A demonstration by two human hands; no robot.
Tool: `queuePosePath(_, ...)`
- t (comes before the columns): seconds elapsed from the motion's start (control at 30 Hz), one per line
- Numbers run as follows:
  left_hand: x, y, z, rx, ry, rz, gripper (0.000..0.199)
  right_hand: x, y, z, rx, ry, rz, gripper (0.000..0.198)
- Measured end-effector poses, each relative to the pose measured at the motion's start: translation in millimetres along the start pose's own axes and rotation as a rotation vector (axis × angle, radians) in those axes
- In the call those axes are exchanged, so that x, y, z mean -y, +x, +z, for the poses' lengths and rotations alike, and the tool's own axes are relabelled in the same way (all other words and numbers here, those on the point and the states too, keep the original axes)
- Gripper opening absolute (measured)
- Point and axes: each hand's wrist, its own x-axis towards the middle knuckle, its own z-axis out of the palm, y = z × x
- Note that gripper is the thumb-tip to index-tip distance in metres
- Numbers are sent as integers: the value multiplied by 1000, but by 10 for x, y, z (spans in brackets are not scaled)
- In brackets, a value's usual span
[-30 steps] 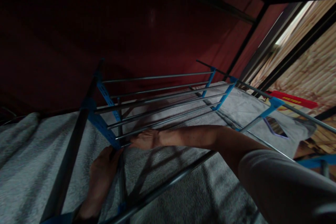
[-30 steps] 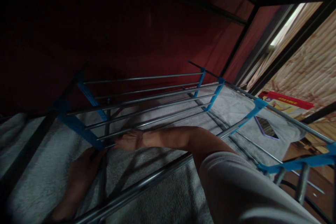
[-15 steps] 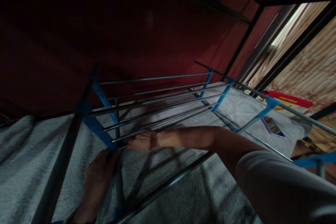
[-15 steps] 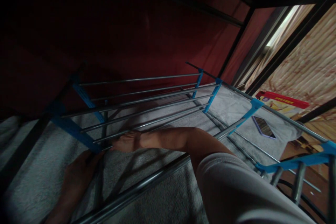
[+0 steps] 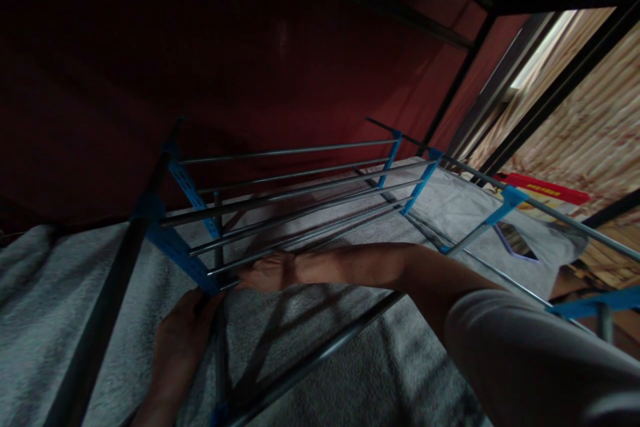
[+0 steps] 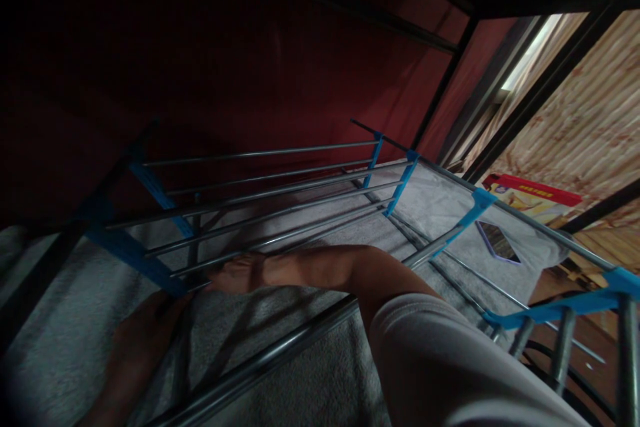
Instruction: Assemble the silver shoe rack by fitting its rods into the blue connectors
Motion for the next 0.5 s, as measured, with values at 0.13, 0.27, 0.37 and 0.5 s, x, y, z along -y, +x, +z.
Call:
queuePosePath(0.13,8,23,11,9,-4,-19,40,7,-14,-3,-12,-7,-23,39)
queuePosePath(0.27,14,67,-11,28,-60,-52,45,29,-49,8,4,-20,8,43)
queuePosePath(0.37,21,103,-32,78,-140,-72,49,21,-46,-13,11,-5,19,41)
queuePosePath(0.5,34,134,-42,78,-150,-82,48,-51,30,-38,-16,-60,-137,25)
